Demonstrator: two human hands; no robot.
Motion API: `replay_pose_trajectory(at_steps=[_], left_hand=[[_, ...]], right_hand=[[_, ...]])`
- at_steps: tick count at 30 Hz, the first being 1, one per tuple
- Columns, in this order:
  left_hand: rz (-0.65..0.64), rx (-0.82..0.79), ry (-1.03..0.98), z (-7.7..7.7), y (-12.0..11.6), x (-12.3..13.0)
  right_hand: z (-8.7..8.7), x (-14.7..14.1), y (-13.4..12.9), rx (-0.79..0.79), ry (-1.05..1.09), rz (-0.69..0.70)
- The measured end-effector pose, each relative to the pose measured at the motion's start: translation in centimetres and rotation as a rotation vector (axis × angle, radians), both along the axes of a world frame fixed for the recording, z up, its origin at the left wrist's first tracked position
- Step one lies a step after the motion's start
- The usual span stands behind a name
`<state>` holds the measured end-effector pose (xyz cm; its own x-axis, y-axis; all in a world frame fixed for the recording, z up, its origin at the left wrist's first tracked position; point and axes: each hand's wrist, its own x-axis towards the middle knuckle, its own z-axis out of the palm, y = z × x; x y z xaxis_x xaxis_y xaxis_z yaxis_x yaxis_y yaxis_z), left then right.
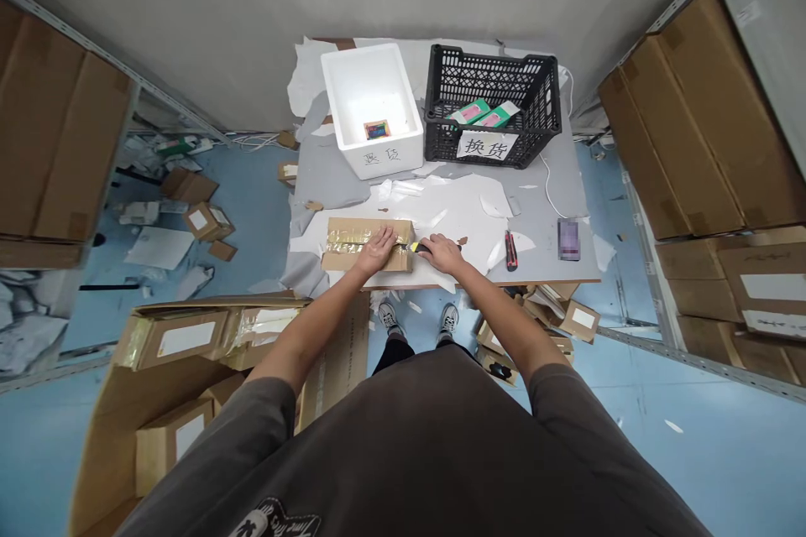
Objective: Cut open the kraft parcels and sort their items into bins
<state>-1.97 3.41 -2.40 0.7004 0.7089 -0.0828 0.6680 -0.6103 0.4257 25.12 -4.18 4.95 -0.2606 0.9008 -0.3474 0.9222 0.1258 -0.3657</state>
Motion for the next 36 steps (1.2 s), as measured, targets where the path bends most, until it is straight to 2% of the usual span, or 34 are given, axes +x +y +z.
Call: replay_pose_trajectory(at_steps=[14, 18, 22, 27, 32, 34, 36], left_hand=[[0.051, -0.004, -0.005, 0.7, -0.4, 0.0], [0.057, -0.01, -0.008, 0.3, -0.5, 0.0], [0.071, 0.046, -0.11, -0.4, -0.4, 0.0], [0.093, 0.078, -0.159, -0.7, -0.5, 0.1], [0.101, 0.043, -0.133, 0.0, -0.7, 0.3], [0.098, 0.026, -0.119, 0.7, -0.7, 0.4], [0.087, 0.014, -0.111, 1.6, -0.6, 0.4]], right_hand=[[-0.1, 0.2, 0.6, 0.029, -0.02, 0.03], [-0.1, 0.3, 0.7, 0.034, -0.023, 0.022], [-0.2, 0.5, 0.9, 0.051, -0.037, 0.038], [-0.3, 0.0, 2.1, 0.076, -0.049, 0.026], [0.0, 0.6, 2.7, 0.076, -0.052, 0.054], [0.2, 1.6, 1.6, 0.072, -0.047, 0.001], [0.0, 2.1, 0.1, 0.061, 0.0, -0.12]])
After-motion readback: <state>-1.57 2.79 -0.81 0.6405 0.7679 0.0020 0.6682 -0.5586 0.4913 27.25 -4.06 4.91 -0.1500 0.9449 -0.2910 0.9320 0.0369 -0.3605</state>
